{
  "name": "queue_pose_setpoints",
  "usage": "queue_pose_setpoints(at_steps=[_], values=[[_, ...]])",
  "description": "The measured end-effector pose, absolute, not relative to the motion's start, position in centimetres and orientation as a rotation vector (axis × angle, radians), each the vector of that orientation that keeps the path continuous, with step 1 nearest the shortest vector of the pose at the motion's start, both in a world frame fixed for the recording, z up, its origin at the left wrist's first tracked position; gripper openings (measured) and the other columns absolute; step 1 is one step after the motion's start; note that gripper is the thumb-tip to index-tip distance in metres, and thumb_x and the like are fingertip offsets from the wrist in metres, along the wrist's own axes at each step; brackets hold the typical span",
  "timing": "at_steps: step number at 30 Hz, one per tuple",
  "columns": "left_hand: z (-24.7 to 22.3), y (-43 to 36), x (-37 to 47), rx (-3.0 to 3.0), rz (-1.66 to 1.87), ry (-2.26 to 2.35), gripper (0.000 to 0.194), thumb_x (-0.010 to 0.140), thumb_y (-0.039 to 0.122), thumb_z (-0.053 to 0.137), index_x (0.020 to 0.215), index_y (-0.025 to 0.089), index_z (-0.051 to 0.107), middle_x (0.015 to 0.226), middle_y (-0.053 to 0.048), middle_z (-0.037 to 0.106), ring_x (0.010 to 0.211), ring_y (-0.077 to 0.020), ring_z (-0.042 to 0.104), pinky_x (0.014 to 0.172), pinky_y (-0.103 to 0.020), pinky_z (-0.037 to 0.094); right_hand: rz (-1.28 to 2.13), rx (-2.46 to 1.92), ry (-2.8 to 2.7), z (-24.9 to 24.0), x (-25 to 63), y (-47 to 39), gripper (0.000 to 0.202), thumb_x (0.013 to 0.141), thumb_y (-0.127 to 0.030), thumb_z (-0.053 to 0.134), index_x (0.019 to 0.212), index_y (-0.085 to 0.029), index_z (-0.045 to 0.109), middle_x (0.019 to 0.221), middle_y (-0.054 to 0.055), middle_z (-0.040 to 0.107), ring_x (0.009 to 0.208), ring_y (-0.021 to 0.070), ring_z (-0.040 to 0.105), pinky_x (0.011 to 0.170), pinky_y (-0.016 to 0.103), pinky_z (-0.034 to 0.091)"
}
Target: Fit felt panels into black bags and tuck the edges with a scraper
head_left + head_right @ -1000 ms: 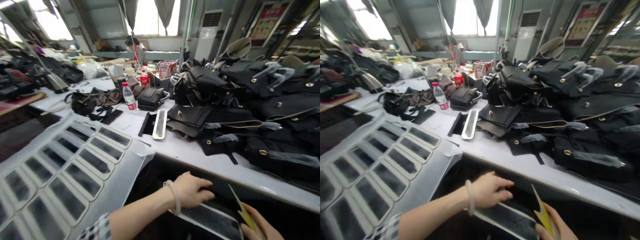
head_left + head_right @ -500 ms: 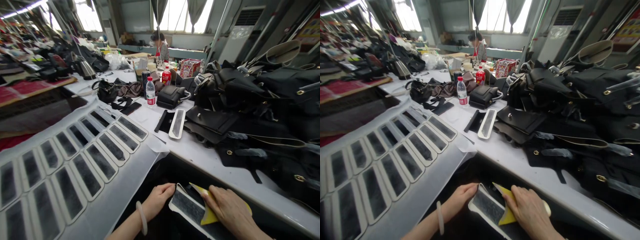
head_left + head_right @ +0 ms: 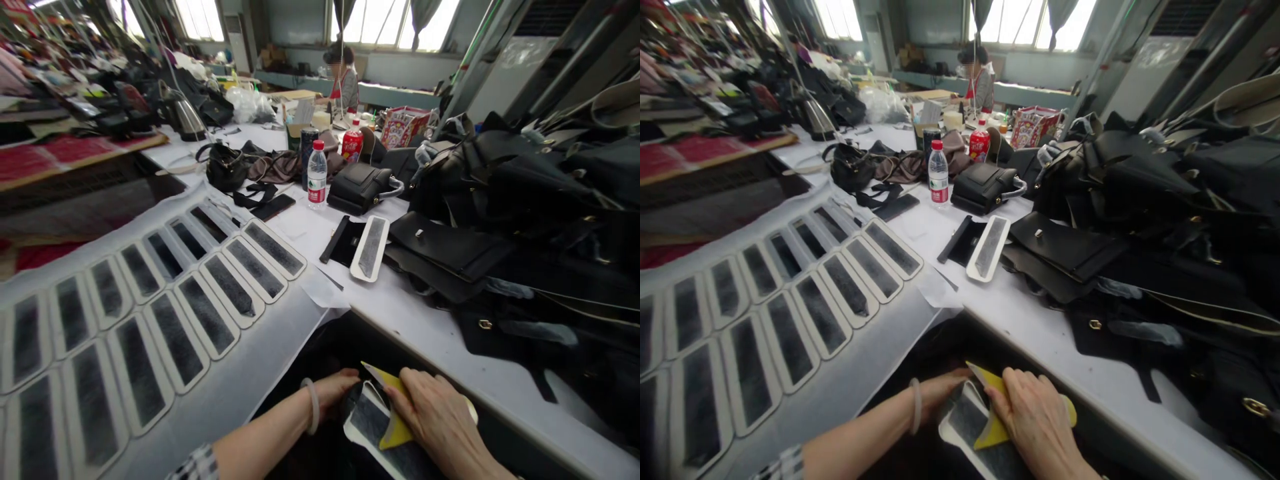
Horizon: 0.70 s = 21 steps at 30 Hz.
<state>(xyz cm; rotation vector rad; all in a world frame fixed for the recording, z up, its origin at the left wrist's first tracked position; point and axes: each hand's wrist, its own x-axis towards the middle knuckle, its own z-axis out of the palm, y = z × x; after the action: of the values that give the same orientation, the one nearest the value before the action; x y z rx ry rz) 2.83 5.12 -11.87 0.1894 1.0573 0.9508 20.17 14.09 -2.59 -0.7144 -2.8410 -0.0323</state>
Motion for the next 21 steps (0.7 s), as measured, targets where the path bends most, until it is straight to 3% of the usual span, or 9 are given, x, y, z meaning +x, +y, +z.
queue_pose_setpoints(at_steps=[5, 8, 15, 21], values=[[-13.7, 5.6, 4.0, 0.059, 1.008, 1.105, 0.036, 0.067, 0.03, 0.079, 0.098, 0.017, 0.066, 0.08, -0.001, 0.069, 0.07, -0.0154, 0.065, 0.075, -0.031, 0.051, 0.028, -0.718, -2.875, -2.9, 19.2, 14.4, 0.033, 0.104, -0.043, 0.033, 0.077, -0.027, 0.041, 0.063, -0.003, 0.053, 0.057, 0.0227, 0.052, 0.062, 0.034, 0.024], [-14.2, 5.6, 4.5, -0.001, 1.022, 1.098, 0.03, 0.072, 0.032, 0.076, 0.096, 0.015, 0.066, 0.079, -0.002, 0.07, 0.07, -0.0163, 0.065, 0.076, -0.033, 0.053, 0.102, -0.708, -2.91, -3.0, 18.5, 14.7, 0.034, 0.104, -0.043, 0.034, 0.076, -0.026, 0.043, 0.066, -0.001, 0.055, 0.061, 0.0234, 0.052, 0.063, 0.035, 0.023], [-13.9, 5.0, 5.0, -0.08, 1.071, 1.062, 0.033, 0.068, 0.039, 0.079, 0.085, 0.013, 0.068, 0.076, -0.003, 0.07, 0.073, -0.0204, 0.067, 0.08, -0.036, 0.052, 0.17, -0.536, -2.988, -2.6, 16.6, 15.7, 0.035, 0.103, -0.045, 0.039, 0.076, -0.025, 0.048, 0.07, -0.001, 0.056, 0.065, 0.0225, 0.051, 0.066, 0.035, 0.024], [-13.3, 4.7, 5.3, -0.076, 1.063, 1.085, 0.021, 0.087, 0.035, 0.065, 0.084, 0.013, 0.066, 0.073, 0.0, 0.067, 0.067, -0.0145, 0.063, 0.081, -0.036, 0.051, 0.235, -0.347, -3.069, -1.9, 14.9, 16.9, 0.027, 0.099, -0.039, 0.053, 0.076, -0.024, 0.049, 0.075, 0.0, 0.057, 0.071, 0.022, 0.051, 0.071, 0.035, 0.027]])
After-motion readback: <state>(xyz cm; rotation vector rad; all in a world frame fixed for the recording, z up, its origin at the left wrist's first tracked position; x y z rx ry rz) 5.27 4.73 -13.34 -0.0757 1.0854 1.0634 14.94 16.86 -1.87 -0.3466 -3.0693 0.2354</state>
